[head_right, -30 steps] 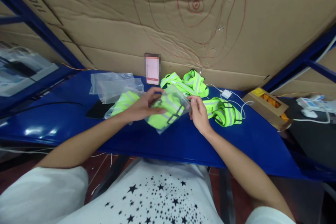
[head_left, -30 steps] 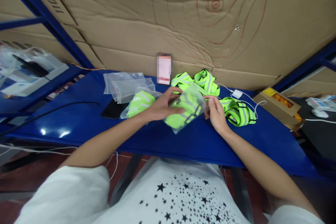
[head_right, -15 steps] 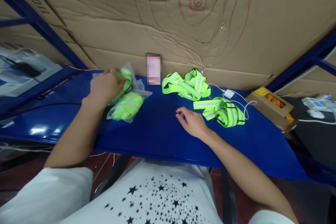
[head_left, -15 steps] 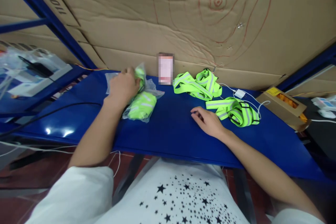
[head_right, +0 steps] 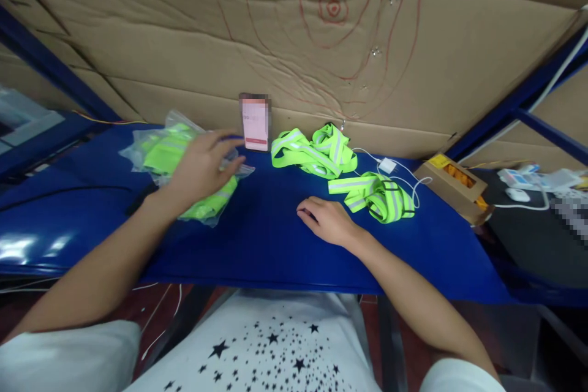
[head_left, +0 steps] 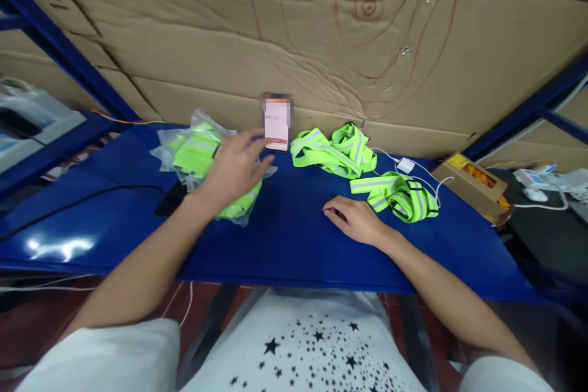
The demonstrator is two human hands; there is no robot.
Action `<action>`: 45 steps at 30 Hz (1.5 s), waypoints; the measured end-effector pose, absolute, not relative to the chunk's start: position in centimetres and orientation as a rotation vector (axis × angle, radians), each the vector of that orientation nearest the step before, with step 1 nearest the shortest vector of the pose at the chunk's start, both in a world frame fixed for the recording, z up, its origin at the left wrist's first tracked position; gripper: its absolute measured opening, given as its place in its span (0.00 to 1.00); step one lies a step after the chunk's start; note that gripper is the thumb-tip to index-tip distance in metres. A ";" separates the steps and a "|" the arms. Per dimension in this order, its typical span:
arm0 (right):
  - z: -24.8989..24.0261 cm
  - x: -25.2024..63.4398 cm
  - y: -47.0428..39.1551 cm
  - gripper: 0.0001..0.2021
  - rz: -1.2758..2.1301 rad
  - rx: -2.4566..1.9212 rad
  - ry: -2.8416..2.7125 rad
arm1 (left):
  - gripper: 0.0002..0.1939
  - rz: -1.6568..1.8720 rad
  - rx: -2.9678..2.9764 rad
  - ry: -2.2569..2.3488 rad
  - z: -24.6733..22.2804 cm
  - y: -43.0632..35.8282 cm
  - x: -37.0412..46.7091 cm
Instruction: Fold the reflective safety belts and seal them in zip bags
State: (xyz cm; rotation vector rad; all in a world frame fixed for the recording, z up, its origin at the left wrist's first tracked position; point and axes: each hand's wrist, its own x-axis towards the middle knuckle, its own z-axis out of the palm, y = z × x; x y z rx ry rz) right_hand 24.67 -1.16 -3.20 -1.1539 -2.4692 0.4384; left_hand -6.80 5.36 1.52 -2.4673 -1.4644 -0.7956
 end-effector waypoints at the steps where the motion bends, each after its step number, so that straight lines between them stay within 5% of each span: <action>1: -3.3 24.7 -1.2 0.13 0.437 -1.150 -2.476 | 0.22 -0.772 -2.613 -1.327 0.7 5.0 -5.9; 7: -3.6 24.4 -1.3 0.13 0.290 -1.156 -2.567 | 0.26 -0.437 -3.169 -0.783 -4.3 2.1 -0.8; 17: 1.4 34.1 3.5 0.18 -0.364 -1.552 -2.460 | 0.18 -0.544 -3.181 -0.910 -4.9 1.9 0.0; 22: -1.6 37.3 6.0 0.18 -0.160 -1.745 -2.383 | 0.10 -0.758 -3.069 -0.966 -5.5 0.6 5.9; 27: -3.4 37.4 6.8 0.17 -0.083 -1.765 -2.341 | 0.10 -0.815 -2.971 -0.280 -5.4 -1.3 15.8; 30: -3.3 37.4 6.5 0.17 -0.068 -1.777 -2.315 | 0.12 -0.756 -2.978 -0.254 -5.4 -2.0 19.3; 45: -4.5 36.6 5.1 0.13 0.280 -1.804 -1.994 | 0.22 -0.677 -2.965 -0.512 -4.5 -1.2 18.6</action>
